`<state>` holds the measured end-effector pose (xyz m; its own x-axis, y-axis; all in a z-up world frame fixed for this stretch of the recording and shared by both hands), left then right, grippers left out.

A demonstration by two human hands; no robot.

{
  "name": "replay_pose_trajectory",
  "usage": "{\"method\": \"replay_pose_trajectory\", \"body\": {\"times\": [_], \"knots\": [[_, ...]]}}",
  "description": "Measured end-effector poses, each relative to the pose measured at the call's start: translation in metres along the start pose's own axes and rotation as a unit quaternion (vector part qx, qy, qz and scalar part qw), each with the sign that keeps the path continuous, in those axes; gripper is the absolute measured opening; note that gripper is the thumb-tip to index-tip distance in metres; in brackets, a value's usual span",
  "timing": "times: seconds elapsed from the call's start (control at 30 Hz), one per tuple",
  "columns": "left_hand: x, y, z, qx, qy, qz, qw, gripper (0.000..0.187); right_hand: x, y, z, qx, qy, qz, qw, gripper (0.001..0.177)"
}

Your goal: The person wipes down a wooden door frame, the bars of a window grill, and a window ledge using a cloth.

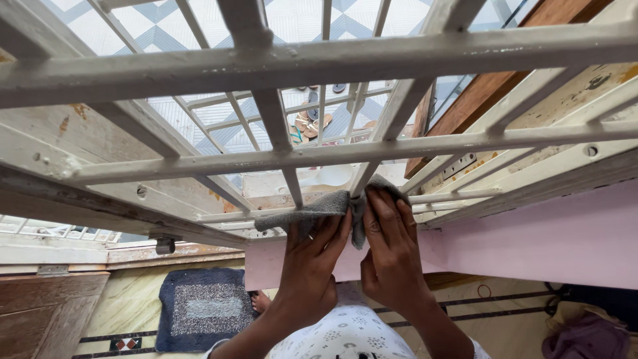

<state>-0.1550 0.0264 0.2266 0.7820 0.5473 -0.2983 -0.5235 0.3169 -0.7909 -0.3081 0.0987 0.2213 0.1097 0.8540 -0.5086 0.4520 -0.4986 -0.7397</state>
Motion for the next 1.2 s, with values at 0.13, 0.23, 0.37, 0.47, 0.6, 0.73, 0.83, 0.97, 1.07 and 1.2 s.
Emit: {"method": "replay_pose_trajectory", "body": {"times": [0.13,0.23,0.37,0.47,0.6,0.73,0.83,0.97,1.07,1.2], "knots": [[0.012,0.003,0.009,0.125,0.015,-0.023,0.992,0.094,0.031,-0.004,0.008,-0.111,0.01,0.025,0.993,0.075],[0.018,0.012,0.016,0.186,-0.005,-0.11,0.976,0.094,0.062,-0.018,0.007,-0.21,0.088,-0.007,0.974,0.073],[0.007,0.017,0.032,0.199,0.022,-0.079,0.977,0.1,0.075,-0.042,0.014,-0.183,0.116,0.039,0.975,0.067],[-0.005,0.014,0.046,0.144,0.06,-0.062,0.986,0.095,0.077,-0.062,0.023,-0.146,0.163,0.1,0.971,0.067],[-0.043,0.021,0.046,0.089,0.115,-0.052,0.988,0.09,0.064,-0.065,0.048,-0.103,0.09,0.109,0.985,0.071],[-0.063,0.05,0.044,0.014,0.114,-0.023,0.993,0.076,0.038,-0.026,0.078,0.02,0.019,0.107,0.994,0.065],[-0.059,0.057,0.042,0.008,0.109,0.002,0.994,0.074,0.04,-0.024,0.073,0.041,0.02,0.121,0.992,0.068],[-0.047,0.058,0.055,0.014,0.072,0.013,0.997,0.076,0.042,-0.043,0.056,0.042,0.037,0.097,0.994,0.071],[-0.049,0.05,0.056,0.038,0.073,-0.008,0.997,0.088,0.033,-0.059,0.06,0.041,0.047,0.085,0.994,0.078],[-0.049,0.047,0.066,0.063,0.063,-0.016,0.996,0.093,0.025,-0.077,0.07,0.005,0.034,0.064,0.997,0.073]]}}
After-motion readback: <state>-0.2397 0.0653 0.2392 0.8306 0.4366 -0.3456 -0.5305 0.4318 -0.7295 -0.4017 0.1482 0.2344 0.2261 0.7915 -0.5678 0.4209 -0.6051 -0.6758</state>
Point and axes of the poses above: each hand's wrist, its own x-axis away from the middle knuckle, its own y-axis out of the palm, z = x × y, the point moved 1 cm from there along -x, towards the middle knuckle, and after that the axes turned 5 degrees about -x, right-handed, at the moved point
